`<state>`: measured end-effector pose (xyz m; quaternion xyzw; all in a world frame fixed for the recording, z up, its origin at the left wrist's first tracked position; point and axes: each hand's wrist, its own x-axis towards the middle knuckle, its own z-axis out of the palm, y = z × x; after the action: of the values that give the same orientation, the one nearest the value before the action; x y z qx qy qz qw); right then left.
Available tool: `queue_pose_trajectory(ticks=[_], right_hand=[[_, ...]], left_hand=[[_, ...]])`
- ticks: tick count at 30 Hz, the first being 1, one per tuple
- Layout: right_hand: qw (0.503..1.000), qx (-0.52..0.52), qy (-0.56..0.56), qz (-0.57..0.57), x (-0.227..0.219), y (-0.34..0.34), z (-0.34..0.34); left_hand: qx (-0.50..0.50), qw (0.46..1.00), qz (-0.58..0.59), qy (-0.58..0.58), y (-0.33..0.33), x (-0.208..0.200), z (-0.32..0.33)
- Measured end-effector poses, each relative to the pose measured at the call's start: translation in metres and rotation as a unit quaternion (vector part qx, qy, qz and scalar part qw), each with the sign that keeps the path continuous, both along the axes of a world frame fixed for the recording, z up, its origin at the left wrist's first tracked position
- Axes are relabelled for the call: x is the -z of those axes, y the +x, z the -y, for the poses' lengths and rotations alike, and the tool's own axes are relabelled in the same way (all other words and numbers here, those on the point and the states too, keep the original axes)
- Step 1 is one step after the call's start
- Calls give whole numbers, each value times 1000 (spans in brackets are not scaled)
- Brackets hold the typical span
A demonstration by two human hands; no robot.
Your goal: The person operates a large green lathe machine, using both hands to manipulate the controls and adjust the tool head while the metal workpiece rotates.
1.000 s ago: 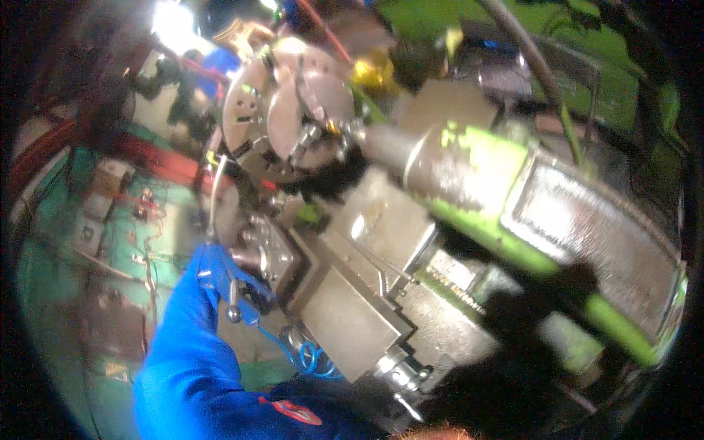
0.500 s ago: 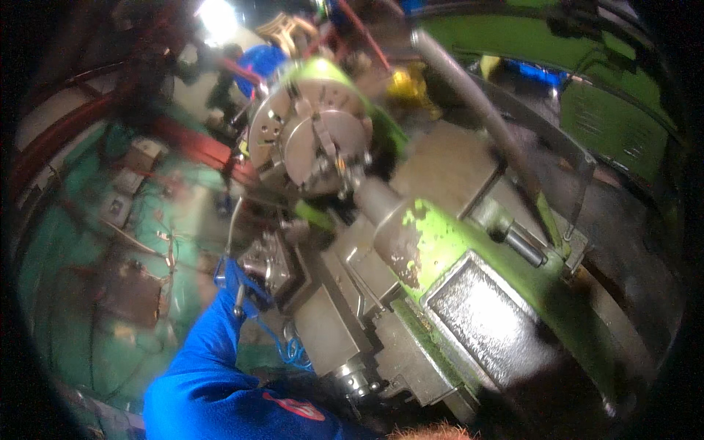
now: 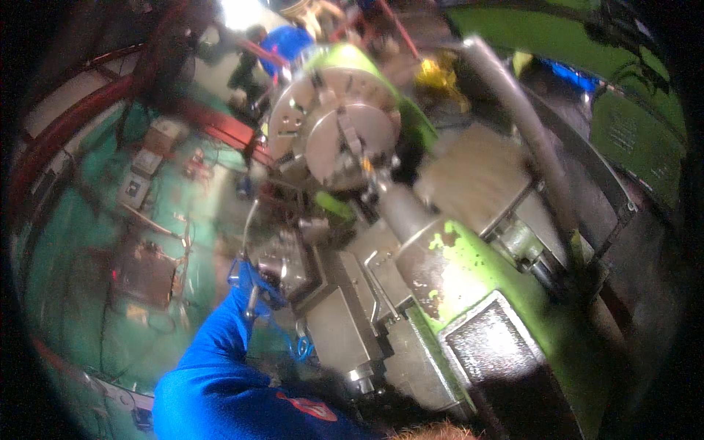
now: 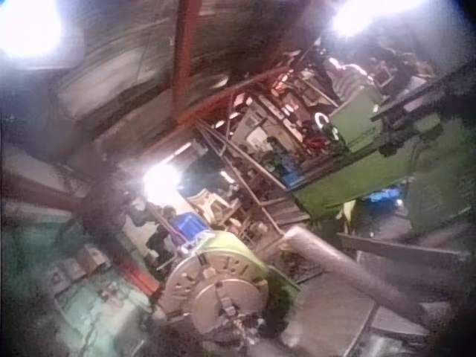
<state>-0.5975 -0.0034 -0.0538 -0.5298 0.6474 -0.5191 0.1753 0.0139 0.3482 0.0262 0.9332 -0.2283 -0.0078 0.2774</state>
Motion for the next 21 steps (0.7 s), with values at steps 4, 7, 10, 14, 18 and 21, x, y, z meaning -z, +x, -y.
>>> queue_pose_trajectory(ticks=[4,7,10,14,18,21], right_hand=[[1000,6,-5,-18,-3,2,-6],[999,14,-16,-30,-5,4,-14],[998,32,-21,-53,-8,6,-25],[995,61,-28,-76,-17,12,-45],[991,103,-25,-87,-23,10,-63],[983,145,-27,-107,-32,1,-74]], left_hand=[[36,999,-7,-5,-5,7,12],[76,997,-7,-13,-8,10,26],[122,992,-9,-26,-7,16,44],[175,983,-21,-52,-3,15,60],[215,973,-20,-78,12,8,65],[207,976,-51,-48,13,-2,83]])
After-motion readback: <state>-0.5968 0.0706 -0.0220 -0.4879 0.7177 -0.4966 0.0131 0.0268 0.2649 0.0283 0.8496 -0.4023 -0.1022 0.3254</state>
